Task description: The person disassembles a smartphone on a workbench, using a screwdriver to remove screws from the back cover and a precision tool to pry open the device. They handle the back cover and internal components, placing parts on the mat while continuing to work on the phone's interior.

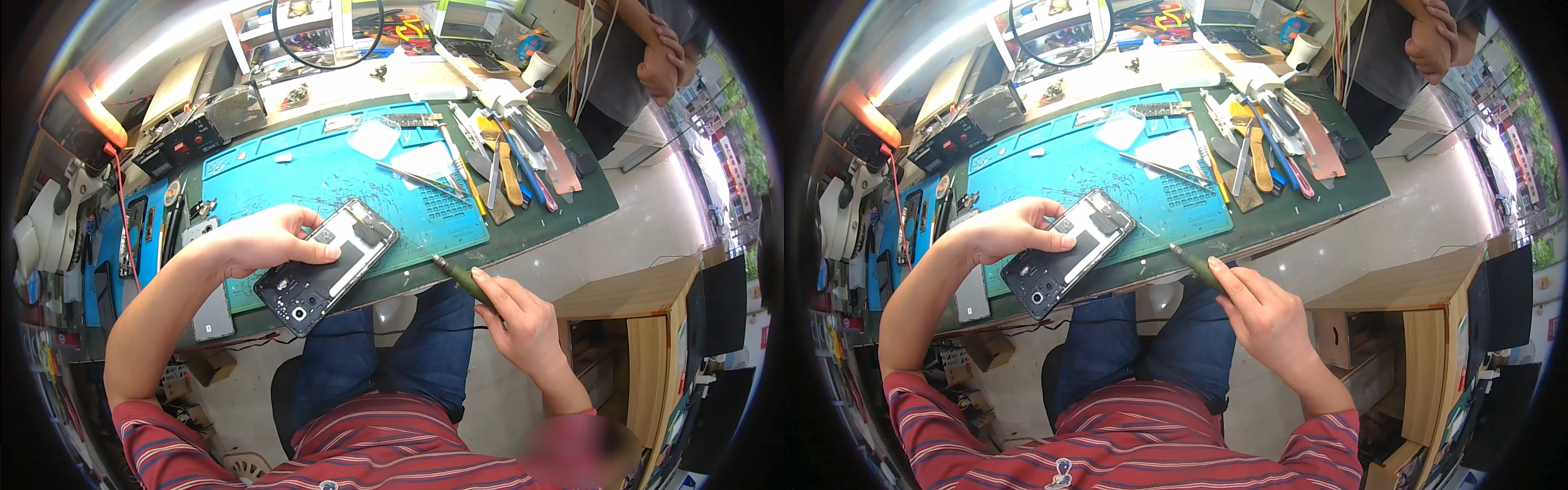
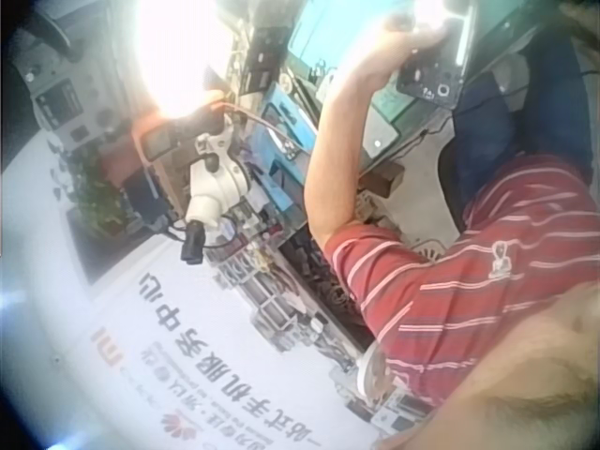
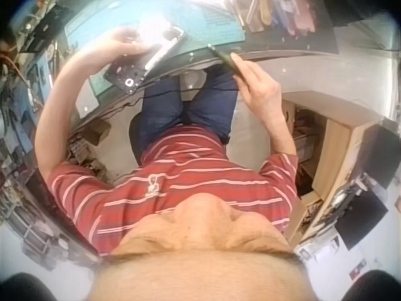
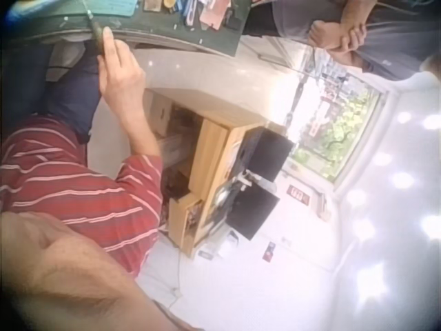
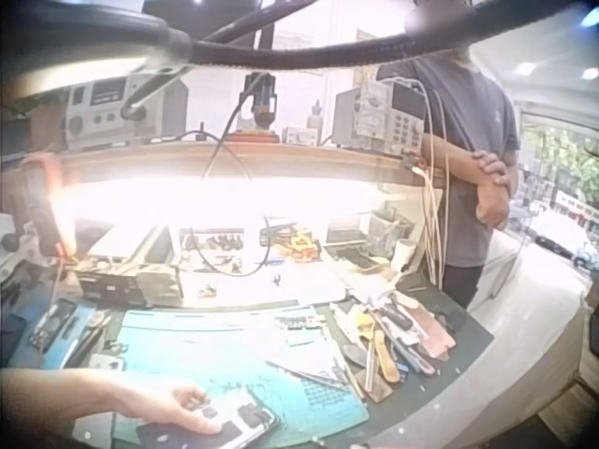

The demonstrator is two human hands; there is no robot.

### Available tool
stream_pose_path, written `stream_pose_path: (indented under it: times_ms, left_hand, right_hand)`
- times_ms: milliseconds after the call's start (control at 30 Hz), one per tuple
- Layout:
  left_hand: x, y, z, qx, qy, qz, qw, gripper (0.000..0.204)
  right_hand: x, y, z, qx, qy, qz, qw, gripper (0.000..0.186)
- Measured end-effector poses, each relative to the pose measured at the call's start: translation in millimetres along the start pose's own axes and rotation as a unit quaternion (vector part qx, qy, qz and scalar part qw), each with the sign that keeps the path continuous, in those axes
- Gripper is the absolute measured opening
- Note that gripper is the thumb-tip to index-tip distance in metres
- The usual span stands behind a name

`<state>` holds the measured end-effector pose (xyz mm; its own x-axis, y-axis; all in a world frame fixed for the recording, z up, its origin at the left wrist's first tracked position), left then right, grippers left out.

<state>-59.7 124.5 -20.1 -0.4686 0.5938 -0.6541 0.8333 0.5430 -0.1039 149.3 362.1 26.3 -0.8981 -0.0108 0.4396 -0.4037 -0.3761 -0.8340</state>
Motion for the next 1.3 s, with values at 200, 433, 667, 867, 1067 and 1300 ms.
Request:
stream_pose_path:
  times_ms: [200,433,667,867,1067,1300]
  left_hand:
    - [0,0,0,0.002,0.0,0.003,1.0,0.052]
    - [1,-1,1,0.0,0.002,-0.002,1.0,0.053]
    - [2,0,1,-0.003,-0.001,0.001,1.0,0.053]
    - [3,-1,3,-0.006,0.0,0.003,1.0,0.052]
    - [2,-1,1,0.0,0.005,-0.002,1.0,0.05]
    - [1,0,1,-0.007,0.004,-0.007,1.0,0.048]
  right_hand:
    - [-3,1,-1,0.002,0.015,-0.009,1.0,0.067]
    - [-5,5,7,0.035,0.013,0.003,0.999,0.061]
    - [-9,8,10,0.038,0.004,-0.008,0.999,0.065]
    - [-14,12,13,0.038,0.001,-0.017,0.999,0.067]
    - [-14,12,17,0.035,0.0,-0.016,0.999,0.067]
    - [-17,14,19,0.042,-0.006,-0.025,0.999,0.068]
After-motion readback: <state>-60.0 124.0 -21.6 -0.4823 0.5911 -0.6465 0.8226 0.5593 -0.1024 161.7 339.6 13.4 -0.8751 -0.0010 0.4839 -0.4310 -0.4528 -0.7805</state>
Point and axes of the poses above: each hand's wrist, its own x-axis towards the middle knuckle, its own y-axis out of the palm, z = x × y, the point moved 9 cm from there along x, towards the middle knuckle, and after that the axes turned 6 degrees about -z, right-handed, at the moved point
